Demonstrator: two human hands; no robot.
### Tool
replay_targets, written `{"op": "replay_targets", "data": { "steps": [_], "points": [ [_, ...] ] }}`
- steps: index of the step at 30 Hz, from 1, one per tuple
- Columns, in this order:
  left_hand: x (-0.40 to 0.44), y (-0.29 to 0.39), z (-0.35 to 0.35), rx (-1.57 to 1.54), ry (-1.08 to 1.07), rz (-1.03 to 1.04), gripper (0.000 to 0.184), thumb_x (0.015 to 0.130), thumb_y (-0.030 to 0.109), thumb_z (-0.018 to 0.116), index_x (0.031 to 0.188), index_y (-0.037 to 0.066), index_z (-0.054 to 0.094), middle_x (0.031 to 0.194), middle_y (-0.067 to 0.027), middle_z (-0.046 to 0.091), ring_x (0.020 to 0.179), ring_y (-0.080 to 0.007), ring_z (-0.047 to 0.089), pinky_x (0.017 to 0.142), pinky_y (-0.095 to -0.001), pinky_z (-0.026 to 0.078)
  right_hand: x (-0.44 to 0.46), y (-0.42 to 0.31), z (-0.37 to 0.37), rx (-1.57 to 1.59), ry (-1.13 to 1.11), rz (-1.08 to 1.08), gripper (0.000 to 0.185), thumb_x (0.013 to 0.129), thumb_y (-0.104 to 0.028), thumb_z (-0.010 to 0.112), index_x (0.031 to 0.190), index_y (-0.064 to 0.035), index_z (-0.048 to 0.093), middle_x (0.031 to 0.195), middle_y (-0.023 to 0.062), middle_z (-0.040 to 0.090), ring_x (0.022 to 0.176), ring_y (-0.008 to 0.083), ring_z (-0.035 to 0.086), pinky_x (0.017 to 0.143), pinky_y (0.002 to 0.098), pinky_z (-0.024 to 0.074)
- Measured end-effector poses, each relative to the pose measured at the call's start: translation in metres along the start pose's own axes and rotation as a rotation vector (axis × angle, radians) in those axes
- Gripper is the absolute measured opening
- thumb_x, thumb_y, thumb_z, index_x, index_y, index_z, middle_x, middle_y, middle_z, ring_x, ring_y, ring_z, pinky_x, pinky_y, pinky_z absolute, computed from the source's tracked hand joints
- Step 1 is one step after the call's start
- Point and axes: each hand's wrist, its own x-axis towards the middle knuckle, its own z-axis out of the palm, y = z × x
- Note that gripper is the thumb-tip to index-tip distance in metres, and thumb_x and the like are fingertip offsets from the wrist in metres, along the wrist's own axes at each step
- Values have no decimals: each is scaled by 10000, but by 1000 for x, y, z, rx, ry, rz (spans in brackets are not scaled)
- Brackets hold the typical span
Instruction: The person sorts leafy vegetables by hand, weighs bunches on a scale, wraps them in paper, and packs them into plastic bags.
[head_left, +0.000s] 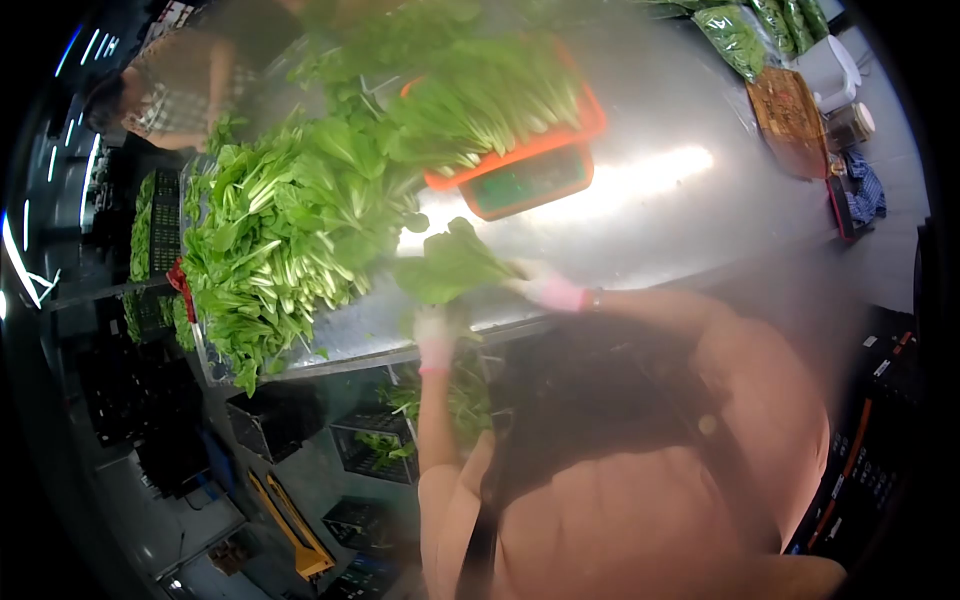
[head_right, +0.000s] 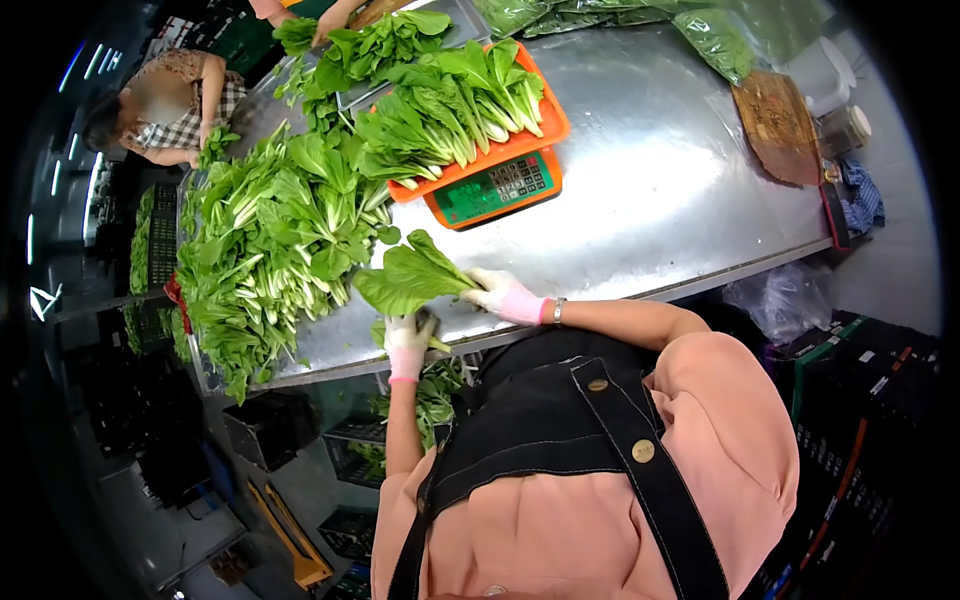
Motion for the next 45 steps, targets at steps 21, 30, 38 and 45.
{"op": "replay_targets", "data": {
  "steps": [21,30,38,45],
  "points": [
    [24,-28,36,-206,159,-146,186,831,190,585,940,39,574,834,-148,592,791,-308,579,741,-398,465,-13,-54,-57,291,293,81,321,897,-193,529,1139,16,498,848,54,574,679,95,535,609,232,460],
    [-20,-24,-6,-199,2,-241,157,736,91,639,882,63,589,838,-167,556,778,-343,552,706,-412,445,46,-131,-99,18,775,-352,223,845,-109,555,1032,12,545,677,76,576,590,136,567,557,262,446],
    [-136,-93,-79,0,562,-778,107,701,-35,563,799,-14,602,818,-155,613,736,-269,585,713,-357,468,111,-82,-132,-893,553,-245,499,819,-379,585,1216,-104,457,1024,151,585,919,341,578,778,425,466],
    [-226,-119,-87,-30,97,-1249,453,697,269,668,1040,-15,586,991,-200,633,925,-340,600,826,-389,449,84,-86,-140,-665,508,-145,471,800,-306,622,1212,-138,468,1029,110,602,966,273,579,753,374,485]
  ]
}}
